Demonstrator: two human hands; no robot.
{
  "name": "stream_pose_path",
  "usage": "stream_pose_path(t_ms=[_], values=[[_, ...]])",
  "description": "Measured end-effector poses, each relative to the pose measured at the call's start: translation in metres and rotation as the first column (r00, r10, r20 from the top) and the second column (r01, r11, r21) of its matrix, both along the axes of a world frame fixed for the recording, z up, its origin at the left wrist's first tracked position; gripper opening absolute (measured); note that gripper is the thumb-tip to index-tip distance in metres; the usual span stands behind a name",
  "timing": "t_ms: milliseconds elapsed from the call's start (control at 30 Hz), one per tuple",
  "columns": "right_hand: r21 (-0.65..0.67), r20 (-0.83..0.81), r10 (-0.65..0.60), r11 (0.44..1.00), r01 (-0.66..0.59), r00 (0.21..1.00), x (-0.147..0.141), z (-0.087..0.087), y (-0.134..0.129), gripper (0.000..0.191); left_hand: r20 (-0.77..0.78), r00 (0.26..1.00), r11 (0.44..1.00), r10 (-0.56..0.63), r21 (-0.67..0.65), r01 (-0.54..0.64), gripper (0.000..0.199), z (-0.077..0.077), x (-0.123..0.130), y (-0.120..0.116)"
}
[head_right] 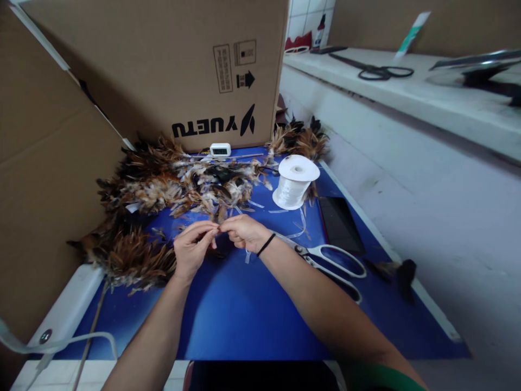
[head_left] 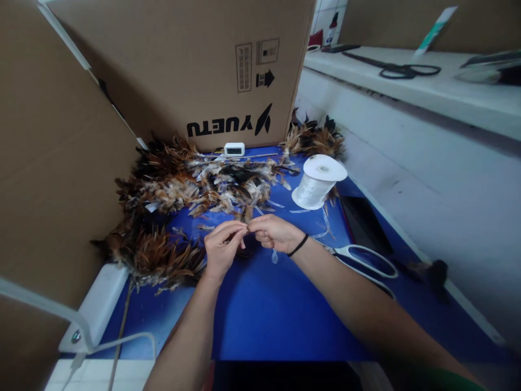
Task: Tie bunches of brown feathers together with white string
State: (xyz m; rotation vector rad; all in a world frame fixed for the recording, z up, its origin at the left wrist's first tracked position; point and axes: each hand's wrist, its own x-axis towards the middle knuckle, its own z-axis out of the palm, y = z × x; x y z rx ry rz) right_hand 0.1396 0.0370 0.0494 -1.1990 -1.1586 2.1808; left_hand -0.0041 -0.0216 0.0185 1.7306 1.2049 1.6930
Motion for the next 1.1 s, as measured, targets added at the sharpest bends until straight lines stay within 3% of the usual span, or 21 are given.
stream_pose_path(t_ms=[267, 600, 867, 1100], values=[[0.036, 0.022, 0.037, 0.999, -0.038, 0.999, 0.008, 0.008, 0.001, 0.014, -0.110, 0.994, 0.998, 0.020, -0.063, -0.027, 0.009, 0.001, -0.002, 0.002], [0.383, 0.234, 0.003, 0.919, -0.095, 0.972, 0.015, 0.017, -0.007, 0.009, 0.086, 0.995, 0.950, -0.057, -0.300, 0.080, 0.012, -0.002, 0.000, 0.002], [0.429, 0.344, -0.019, 0.892, -0.139, 0.939, 0.024, 0.012, -0.005, 0.009, 0.141, 0.987, 0.894, -0.080, -0.427, 0.133, 0.014, -0.004, 0.005, 0.004], [0.489, 0.287, 0.062, 0.849, -0.202, 0.956, 0.029, 0.005, 0.000, 0.009, 0.217, 0.975, 0.869, -0.047, -0.472, 0.147, 0.016, -0.004, 0.008, 0.005]])
